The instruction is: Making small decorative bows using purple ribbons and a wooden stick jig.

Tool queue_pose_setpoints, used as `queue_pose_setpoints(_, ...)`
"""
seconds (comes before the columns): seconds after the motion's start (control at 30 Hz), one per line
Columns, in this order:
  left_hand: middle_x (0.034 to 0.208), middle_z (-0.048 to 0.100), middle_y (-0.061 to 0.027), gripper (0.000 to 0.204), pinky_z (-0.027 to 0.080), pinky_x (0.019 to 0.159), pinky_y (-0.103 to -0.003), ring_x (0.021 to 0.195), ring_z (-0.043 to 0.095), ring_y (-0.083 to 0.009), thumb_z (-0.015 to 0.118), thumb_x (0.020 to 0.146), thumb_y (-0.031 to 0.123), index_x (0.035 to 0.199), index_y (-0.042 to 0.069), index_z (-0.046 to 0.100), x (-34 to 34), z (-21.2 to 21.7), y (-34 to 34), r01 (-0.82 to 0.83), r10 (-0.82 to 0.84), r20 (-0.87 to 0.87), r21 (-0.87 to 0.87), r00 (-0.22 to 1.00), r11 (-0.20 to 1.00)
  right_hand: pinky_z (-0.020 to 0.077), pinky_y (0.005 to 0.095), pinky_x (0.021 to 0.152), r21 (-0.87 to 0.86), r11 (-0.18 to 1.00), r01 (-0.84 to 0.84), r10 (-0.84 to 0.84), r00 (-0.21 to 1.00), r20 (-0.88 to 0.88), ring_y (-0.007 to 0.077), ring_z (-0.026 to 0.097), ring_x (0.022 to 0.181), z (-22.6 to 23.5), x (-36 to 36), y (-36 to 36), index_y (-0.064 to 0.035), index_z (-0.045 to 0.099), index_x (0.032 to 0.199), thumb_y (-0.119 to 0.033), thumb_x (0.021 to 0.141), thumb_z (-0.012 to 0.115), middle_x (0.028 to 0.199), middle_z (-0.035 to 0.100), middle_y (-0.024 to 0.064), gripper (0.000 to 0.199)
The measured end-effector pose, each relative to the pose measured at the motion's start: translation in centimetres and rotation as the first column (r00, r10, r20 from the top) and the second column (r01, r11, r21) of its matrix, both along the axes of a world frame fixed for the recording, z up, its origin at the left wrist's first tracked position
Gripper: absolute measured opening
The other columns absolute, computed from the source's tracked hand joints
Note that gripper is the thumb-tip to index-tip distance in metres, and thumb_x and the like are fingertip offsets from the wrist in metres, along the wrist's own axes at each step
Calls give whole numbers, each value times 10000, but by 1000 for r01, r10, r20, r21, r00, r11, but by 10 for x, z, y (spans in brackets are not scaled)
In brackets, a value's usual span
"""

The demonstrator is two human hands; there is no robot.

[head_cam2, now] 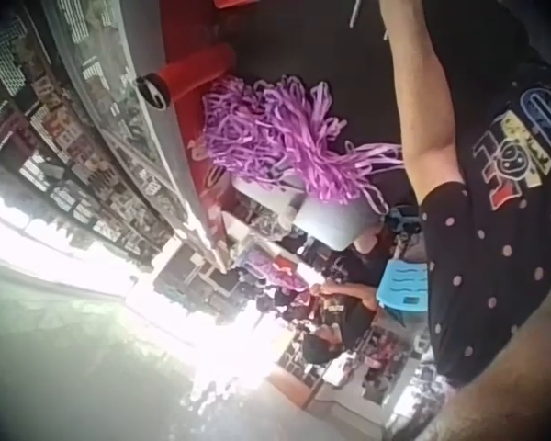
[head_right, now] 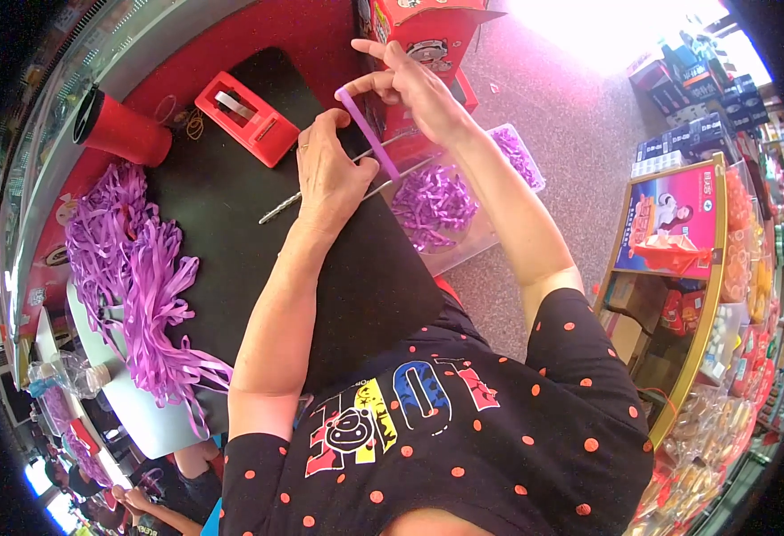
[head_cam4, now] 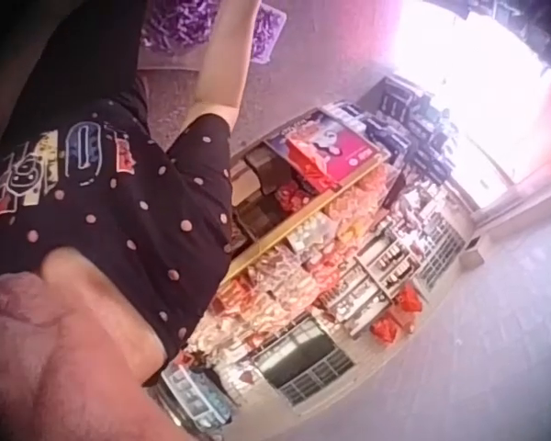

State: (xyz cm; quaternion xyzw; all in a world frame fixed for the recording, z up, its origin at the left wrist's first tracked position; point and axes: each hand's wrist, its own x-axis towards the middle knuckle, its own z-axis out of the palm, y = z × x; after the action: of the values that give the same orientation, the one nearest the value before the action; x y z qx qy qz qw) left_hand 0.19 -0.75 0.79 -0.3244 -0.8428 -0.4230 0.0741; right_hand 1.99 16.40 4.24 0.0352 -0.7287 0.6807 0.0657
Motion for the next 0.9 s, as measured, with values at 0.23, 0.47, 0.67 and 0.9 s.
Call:
queue_pose_setpoints(0.23,1033,562,-137,555,390,911,-423,1033,507,-334,716,604,19,1104,28,475,0,3,1,-3,3,28,15,1000,1000,375,244,845,-147,989,21,14,973,232,104,538,938,-72,-17,14,-62,234,1464,-581,974,195,1022,674,106,714)
queue_pose_setpoints(0.47,1017,566,-122,557,390,931,-413,1042,508,-315,718,603,20,1107,33,481,-1,1,-2,-12,12,26,-15,1000,1000,424,296,912,-72,988,137,-114,960,254,156,596,982,-112,42,1,-58,399,1384,-476,1004,246,1047,657,103,586)
queue_pose_setpoints(0.67,1003,571,-113,380,395,927,-404,1043,506,-309,679,655,46,1016,51,559,-1,6,-4,29,-28,-52,9,998,1000,393,295,945,-11,952,307,-304,947,105,156,543,1051,-78,125,-48,-28,548,1154,-279,1022,339,1083,593,81,353)
queue_pose_setpoints(0.9,885,580,-114,204,487,765,-321,803,587,-212,587,763,35,963,-6,589,15,29,0,6,-123,327,338,937,941,402,297,914,124,924,362,-371,927,57,165,554,1025,-35,136,-62,-19,558,1085,-233,1001,409,1018,607,88,274)
